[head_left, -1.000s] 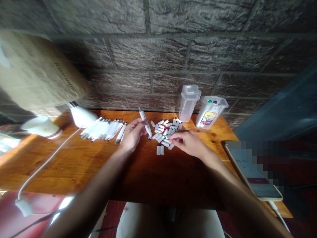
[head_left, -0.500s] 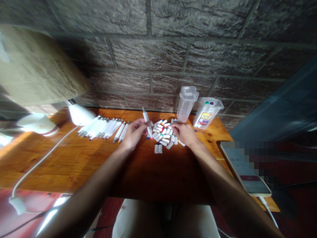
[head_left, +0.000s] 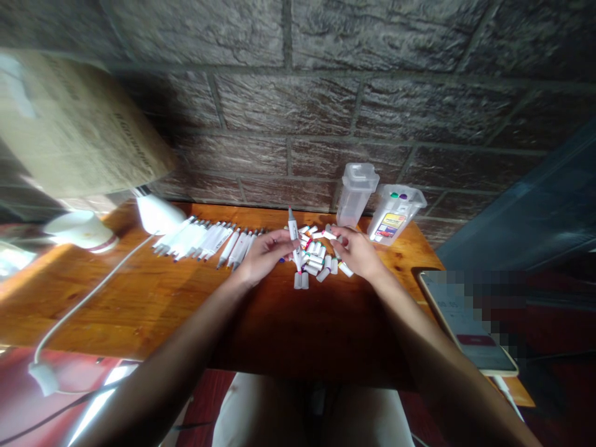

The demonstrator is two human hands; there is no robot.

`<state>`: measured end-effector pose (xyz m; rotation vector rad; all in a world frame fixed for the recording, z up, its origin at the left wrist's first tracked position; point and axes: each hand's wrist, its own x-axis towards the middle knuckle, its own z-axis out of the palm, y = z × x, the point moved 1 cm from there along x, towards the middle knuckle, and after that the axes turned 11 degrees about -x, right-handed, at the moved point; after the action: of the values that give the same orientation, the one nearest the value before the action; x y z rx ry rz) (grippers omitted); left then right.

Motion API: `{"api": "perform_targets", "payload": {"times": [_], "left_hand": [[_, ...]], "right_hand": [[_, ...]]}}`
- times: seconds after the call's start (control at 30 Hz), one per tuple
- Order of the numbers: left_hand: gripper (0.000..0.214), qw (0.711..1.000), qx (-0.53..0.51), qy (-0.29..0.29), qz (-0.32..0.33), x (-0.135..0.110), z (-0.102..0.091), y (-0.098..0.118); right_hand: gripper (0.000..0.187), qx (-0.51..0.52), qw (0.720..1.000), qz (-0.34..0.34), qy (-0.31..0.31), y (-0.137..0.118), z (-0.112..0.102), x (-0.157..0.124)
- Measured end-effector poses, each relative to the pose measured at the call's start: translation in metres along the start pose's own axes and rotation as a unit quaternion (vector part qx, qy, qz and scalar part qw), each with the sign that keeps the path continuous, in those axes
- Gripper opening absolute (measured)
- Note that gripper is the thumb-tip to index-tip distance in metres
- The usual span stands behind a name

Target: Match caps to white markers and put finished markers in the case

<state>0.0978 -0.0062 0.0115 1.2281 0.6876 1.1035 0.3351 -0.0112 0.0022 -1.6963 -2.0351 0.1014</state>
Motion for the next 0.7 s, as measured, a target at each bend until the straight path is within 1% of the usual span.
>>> {"api": "perform_targets", "payload": {"times": [0.07,0.13,0.2,0.27,0.4,0.5,0.7], "left_hand": [[0.033,1.000,0.000,-0.002,0.001,0.000,0.001,0.002],[0.032,1.000,-0.002,-0.007,0.001,-0.001,0.003,0.003],[0.031,1.000,-0.002,-0.018,0.000,-0.001,0.004,0.004],[0.029,0.999,0.000,-0.033,0.006,-0.002,0.005,0.005],[0.022,0.997,-0.002,-0.069,0.026,-0.003,0.006,0.006],[0.019,0.996,0.003,-0.089,0.029,-0.004,0.008,0.005],[0.022,0.996,0.000,-0.087,0.022,-0.006,0.008,0.000]], "right_hand": [[0.039,0.097,0.995,-0.012,0.008,0.002,-0.002,-0.005],[0.037,0.181,0.983,-0.033,-0.005,0.000,-0.004,-0.011],[0.034,0.234,0.971,-0.051,-0.024,-0.005,-0.007,-0.015],[0.030,0.271,0.960,-0.064,-0.027,-0.013,-0.011,-0.019],[0.019,0.305,0.949,-0.079,-0.008,-0.030,-0.017,-0.023],[0.016,0.322,0.943,-0.078,0.001,-0.035,-0.019,-0.024],[0.019,0.356,0.932,-0.069,0.010,-0.035,-0.020,-0.025]]}}
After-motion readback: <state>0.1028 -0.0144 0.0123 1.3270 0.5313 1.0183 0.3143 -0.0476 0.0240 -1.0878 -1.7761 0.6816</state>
